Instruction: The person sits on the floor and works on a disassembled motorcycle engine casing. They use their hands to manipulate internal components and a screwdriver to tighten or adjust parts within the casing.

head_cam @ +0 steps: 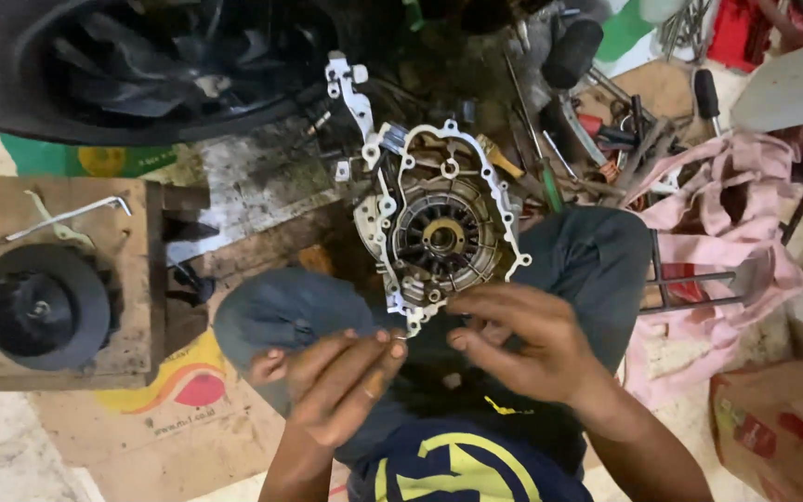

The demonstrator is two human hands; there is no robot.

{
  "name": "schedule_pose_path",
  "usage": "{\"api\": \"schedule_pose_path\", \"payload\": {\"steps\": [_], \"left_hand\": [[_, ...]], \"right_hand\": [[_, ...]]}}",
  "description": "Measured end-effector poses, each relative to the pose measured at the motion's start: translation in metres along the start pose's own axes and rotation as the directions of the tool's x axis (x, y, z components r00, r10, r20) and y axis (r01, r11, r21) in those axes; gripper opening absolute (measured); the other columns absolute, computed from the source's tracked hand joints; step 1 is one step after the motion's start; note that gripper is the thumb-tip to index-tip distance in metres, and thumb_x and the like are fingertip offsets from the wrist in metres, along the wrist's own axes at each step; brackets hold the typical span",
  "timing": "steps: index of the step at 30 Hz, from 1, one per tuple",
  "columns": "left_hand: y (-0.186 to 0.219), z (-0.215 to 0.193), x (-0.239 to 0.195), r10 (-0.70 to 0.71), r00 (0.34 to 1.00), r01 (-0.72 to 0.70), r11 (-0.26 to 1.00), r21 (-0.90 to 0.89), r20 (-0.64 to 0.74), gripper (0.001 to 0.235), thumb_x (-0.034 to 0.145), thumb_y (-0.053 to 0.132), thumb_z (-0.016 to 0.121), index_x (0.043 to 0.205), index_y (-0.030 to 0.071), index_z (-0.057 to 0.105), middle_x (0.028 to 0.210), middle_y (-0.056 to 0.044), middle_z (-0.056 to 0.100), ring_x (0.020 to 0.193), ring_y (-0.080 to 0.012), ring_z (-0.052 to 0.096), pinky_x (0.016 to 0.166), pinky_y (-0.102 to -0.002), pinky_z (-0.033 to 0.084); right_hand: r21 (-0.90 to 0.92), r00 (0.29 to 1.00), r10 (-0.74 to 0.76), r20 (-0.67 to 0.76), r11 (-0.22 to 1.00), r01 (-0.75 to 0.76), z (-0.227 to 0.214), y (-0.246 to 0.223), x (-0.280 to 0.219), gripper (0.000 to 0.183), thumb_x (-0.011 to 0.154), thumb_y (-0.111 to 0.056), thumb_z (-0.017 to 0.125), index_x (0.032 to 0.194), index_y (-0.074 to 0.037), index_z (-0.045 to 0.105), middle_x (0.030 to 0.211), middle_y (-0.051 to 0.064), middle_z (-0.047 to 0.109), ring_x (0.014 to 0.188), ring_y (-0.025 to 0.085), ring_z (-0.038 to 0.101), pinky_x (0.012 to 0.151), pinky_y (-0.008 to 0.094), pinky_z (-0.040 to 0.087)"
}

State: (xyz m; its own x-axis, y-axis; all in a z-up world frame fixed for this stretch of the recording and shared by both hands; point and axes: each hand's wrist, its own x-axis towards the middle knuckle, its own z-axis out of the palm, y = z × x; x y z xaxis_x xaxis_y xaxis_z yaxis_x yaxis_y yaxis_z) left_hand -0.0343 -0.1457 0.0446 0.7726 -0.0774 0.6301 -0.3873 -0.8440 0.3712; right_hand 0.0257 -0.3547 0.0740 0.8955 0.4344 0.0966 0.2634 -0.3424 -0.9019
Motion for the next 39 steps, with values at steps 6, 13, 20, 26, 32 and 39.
{"api": "schedule_pose_path", "payload": {"steps": [6, 13, 20, 26, 32, 39], "left_hand": [[0.017, 0.018, -0.038, -0.027, 0.999, 0.030, 0.995, -0.098, 0.033, 0.023, 0.076, 0.025, 0.084, 0.096, 0.030, 0.075, 0.095, 0.016, 0.071, 0.089, -0.0048, 0.054, 0.103, -0.037, 0.016], [0.016, 0.041, -0.048, -0.114, 0.989, 0.131, 0.970, -0.203, 0.096, 0.030, 0.071, 0.021, 0.091, 0.094, 0.026, 0.073, 0.094, 0.012, 0.068, 0.088, -0.0058, 0.058, 0.102, -0.036, 0.020], [0.007, 0.047, -0.032, -0.338, 0.925, 0.368, 0.912, -0.181, 0.173, 0.030, 0.073, 0.018, 0.083, 0.098, 0.012, 0.068, 0.104, 0.001, 0.064, 0.091, -0.0118, 0.057, 0.095, -0.034, 0.025], [0.006, 0.047, -0.014, -0.396, 0.889, 0.443, 0.870, -0.215, 0.228, 0.033, 0.072, 0.009, 0.081, 0.102, 0.005, 0.068, 0.100, -0.002, 0.065, 0.090, -0.0162, 0.057, 0.088, -0.031, 0.032], [0.001, 0.051, -0.008, -0.374, 0.913, 0.406, 0.869, -0.284, 0.160, 0.027, 0.075, 0.008, 0.081, 0.100, 0.004, 0.071, 0.096, -0.004, 0.066, 0.088, -0.0201, 0.061, 0.084, -0.034, 0.041], [-0.004, 0.058, -0.007, -0.363, 0.930, 0.351, 0.843, -0.408, 0.050, 0.028, 0.076, 0.004, 0.080, 0.103, 0.002, 0.071, 0.090, -0.007, 0.067, 0.081, -0.0246, 0.064, 0.074, -0.033, 0.053]], "right_hand": [[0.198, 0.986, 0.148, 0.081, 0.967, -0.161, 0.022, 0.010, -0.025, 0.013, 0.074, -0.001, 0.071, 0.087, 0.003, 0.068, 0.079, 0.008, 0.070, 0.060, 0.014, 0.058, 0.054, 0.024, 0.046], [0.233, 0.956, 0.288, 0.054, 0.928, -0.292, 0.021, 0.022, -0.025, 0.006, 0.078, 0.000, 0.069, 0.084, 0.001, 0.070, 0.075, 0.005, 0.070, 0.053, 0.009, 0.053, 0.048, 0.020, 0.040], [0.010, 0.966, 0.251, 0.068, 0.968, -0.252, 0.020, 0.025, 0.017, 0.012, 0.082, -0.008, 0.066, 0.087, 0.002, 0.071, 0.071, 0.005, 0.066, 0.049, 0.011, 0.047, 0.045, 0.023, 0.036], [0.028, 0.920, 0.371, 0.122, 0.926, -0.377, 0.028, 0.027, 0.028, 0.011, 0.083, -0.009, 0.066, 0.085, 0.000, 0.071, 0.063, 0.001, 0.062, 0.043, 0.008, 0.040, 0.039, 0.023, 0.031], [0.035, 0.929, 0.349, 0.119, 0.934, -0.356, 0.032, 0.029, 0.032, 0.015, 0.085, -0.007, 0.062, 0.092, 0.001, 0.072, 0.061, 0.011, 0.065, 0.046, 0.020, 0.052, 0.040, 0.031, 0.040], [0.102, 0.930, 0.349, 0.118, 0.927, -0.360, 0.033, 0.031, 0.035, 0.017, 0.086, -0.006, 0.061, 0.095, 0.002, 0.073, 0.060, 0.020, 0.066, 0.050, 0.030, 0.064, 0.041, 0.038, 0.049]]}}
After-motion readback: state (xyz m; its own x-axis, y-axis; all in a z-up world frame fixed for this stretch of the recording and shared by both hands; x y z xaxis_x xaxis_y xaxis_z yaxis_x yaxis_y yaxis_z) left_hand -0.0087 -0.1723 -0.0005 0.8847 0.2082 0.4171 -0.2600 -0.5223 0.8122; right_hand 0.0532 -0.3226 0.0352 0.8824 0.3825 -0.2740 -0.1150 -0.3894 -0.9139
